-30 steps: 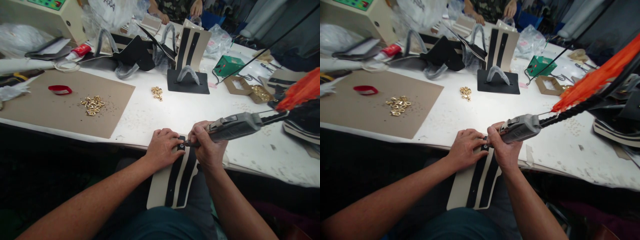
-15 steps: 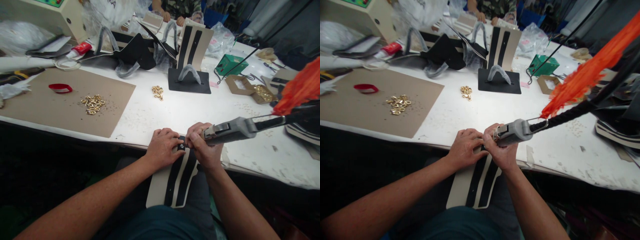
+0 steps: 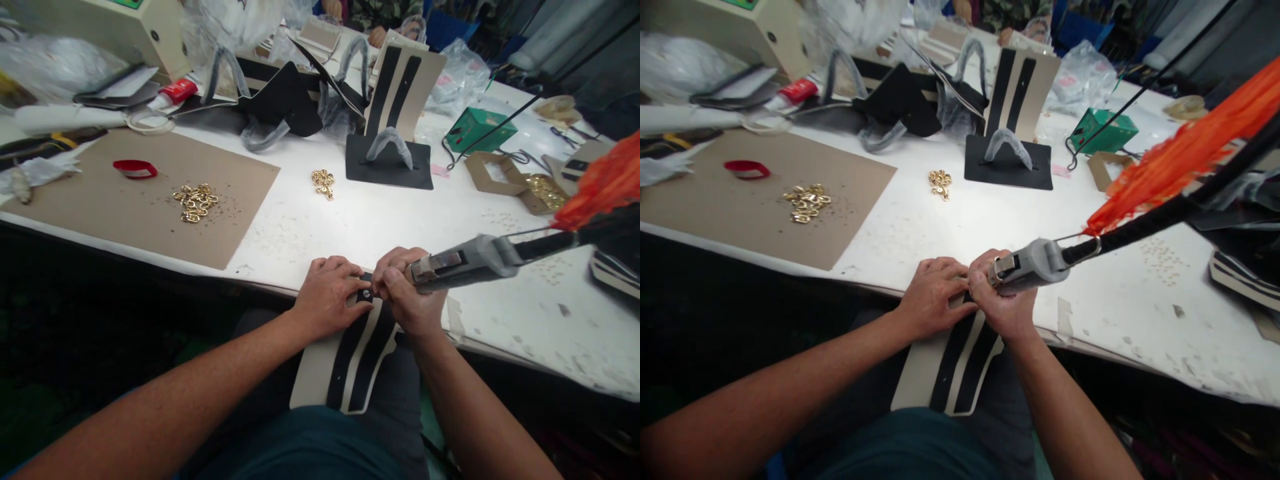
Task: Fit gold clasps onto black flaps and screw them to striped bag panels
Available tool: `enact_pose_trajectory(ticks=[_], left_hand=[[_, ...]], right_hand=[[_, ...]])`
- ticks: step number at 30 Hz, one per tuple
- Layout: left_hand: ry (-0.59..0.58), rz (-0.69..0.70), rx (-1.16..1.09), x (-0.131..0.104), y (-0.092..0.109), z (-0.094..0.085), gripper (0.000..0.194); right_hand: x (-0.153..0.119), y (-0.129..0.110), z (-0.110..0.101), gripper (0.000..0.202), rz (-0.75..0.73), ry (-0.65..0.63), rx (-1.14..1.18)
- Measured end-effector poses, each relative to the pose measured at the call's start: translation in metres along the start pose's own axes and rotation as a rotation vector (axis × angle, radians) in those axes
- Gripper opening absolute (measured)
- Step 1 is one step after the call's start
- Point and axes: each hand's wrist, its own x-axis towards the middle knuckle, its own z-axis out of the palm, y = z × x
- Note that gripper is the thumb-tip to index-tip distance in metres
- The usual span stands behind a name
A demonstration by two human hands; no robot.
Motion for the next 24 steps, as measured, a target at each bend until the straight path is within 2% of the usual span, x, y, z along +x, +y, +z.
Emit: enact_pose_trajectory(ticks=[7, 13, 24], left_hand=[[0.011, 0.008, 0.014, -0.001, 0.0014, 0.0008, 0.025], [0.013, -0.006, 0.01, -0.0015, 0.0017, 0.0025, 0.027], [-0.029, -0.022, -0.024, 0.0006, 0.0028, 0.0017, 0.027]], right_hand=[[0.0006, -0.0025, 0.0027, 0.023, -0.018, -0.015, 0.0], [-0.0015, -0.0025, -0.0014, 0.028, 0.056, 0.015, -0.054], [0.001, -0.001, -0.0004, 0.024, -0.005, -0.018, -0.071]])
